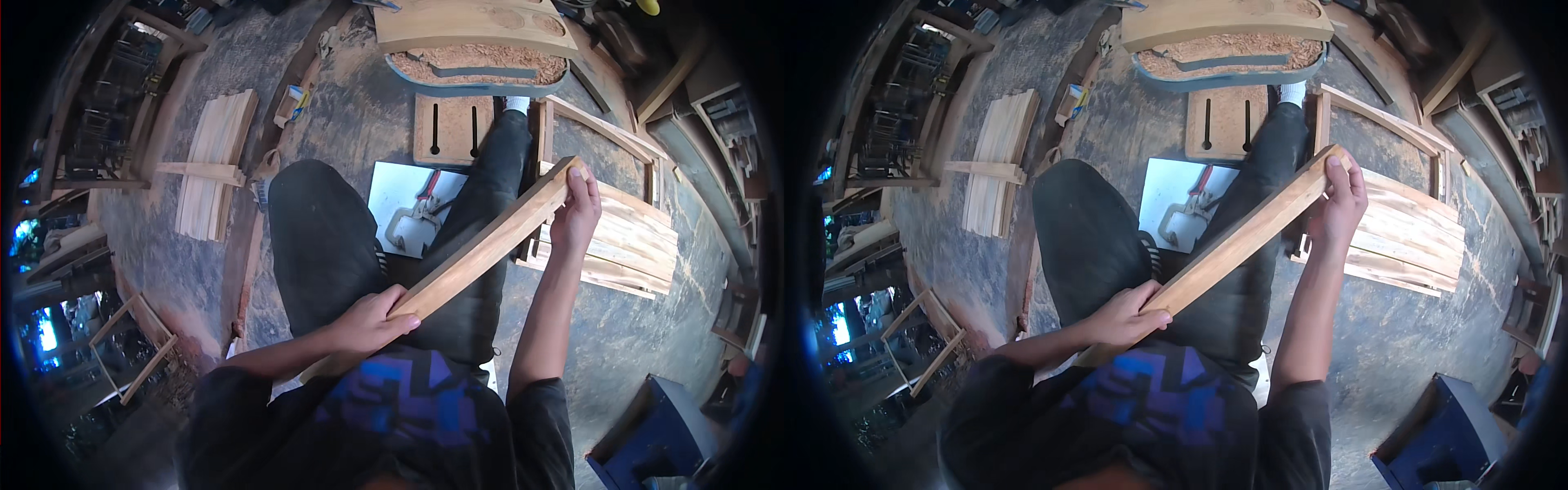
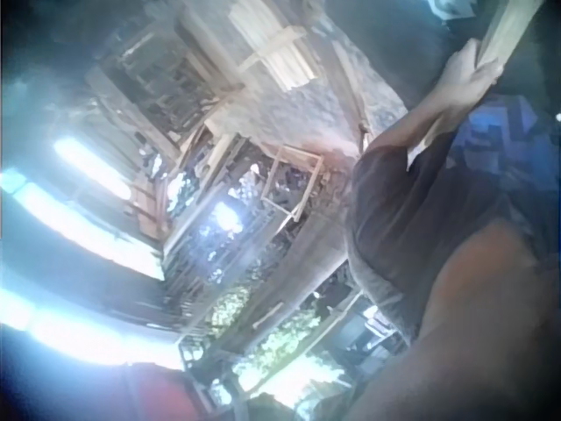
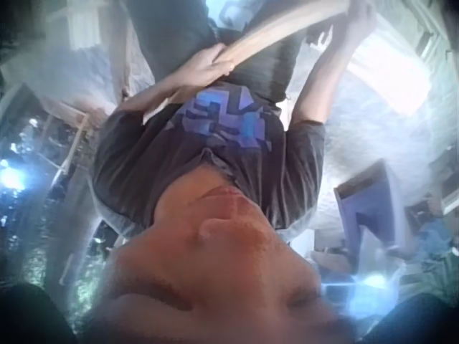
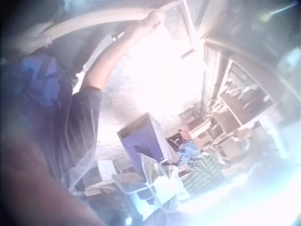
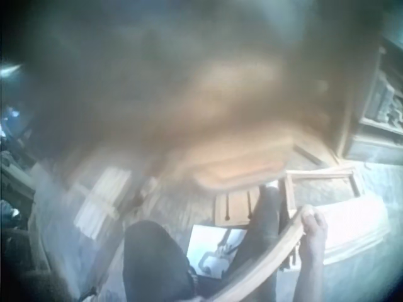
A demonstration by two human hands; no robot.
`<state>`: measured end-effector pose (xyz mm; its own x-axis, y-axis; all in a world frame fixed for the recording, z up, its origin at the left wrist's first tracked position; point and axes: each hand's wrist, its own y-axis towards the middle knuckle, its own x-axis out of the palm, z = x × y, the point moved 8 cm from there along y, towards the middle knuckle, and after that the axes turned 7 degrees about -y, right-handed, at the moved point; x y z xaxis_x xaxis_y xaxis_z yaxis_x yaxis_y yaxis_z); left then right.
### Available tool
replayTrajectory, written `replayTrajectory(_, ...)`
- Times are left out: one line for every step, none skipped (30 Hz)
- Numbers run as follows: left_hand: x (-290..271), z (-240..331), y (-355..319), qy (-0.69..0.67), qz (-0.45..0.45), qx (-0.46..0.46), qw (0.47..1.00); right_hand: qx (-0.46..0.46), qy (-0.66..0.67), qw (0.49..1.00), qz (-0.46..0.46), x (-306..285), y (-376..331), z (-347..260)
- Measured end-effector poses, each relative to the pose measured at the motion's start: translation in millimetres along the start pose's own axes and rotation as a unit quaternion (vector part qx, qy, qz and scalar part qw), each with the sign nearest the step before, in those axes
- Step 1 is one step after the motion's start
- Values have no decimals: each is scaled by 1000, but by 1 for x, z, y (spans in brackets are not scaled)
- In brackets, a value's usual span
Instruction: The recorder is assembling and clamping wooden pieces together to form a frame or structure.
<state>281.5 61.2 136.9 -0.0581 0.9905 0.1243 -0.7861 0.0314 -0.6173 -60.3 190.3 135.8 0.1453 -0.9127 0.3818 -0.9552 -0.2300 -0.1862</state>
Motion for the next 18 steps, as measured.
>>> replayTrajectory(2,5,-2,95,3,6,995,2,-2,1000,-1,-1,0,1)
replayTrajectory(2,2,-1,93,4,5,996,-3,0,1000,-4,-2,1,1)
replayTrajectory(1,-1,0,48,10,9,999,-7,3,1000,-6,-4,2,1)
replayTrajectory(0,-6,2,3,15,13,1000,-6,-10,1000,-5,-6,2,3)
replayTrajectory(-2,-13,5,2,17,13,1000,-5,-10,1000,-7,-5,2,3)
replayTrajectory(-1,-20,10,-77,-1,10,997,-9,-17,1000,-7,-5,1,2)
replayTrajectory(1,-25,12,-156,-20,8,988,-12,-24,1000,-7,-4,1,2)
replayTrajectory(2,-25,11,-157,-20,8,987,-12,-25,1000,-7,-4,0,1)
replayTrajectory(2,-22,11,-133,-9,13,991,-12,-27,1000,-6,-5,0,1)
replayTrajectory(1,-20,9,-109,1,18,994,-12,-30,999,-5,-6,-1,0)
replayTrajectory(2,-18,8,-110,1,18,994,-12,-31,999,-5,-6,-1,1)
replayTrajectory(2,-15,7,-57,5,25,998,-14,-28,999,2,-9,-2,1)
replayTrajectory(2,-13,6,-4,9,31,999,-17,-26,999,9,-11,-2,1)
replayTrajectory(1,-13,6,-5,10,31,999,-16,-26,999,8,-11,-2,1)
replayTrajectory(2,-15,6,-19,4,23,1000,-15,-31,999,5,-11,-3,1)
replayTrajectory(3,-16,6,-34,-2,16,999,-14,-37,999,2,-11,-3,2)
replayTrajectory(4,-17,7,-34,-1,16,999,-14,-37,999,1,-11,-3,2)
replayTrajectory(5,-16,8,-65,3,27,998,-12,-37,999,-1,-12,-2,3)
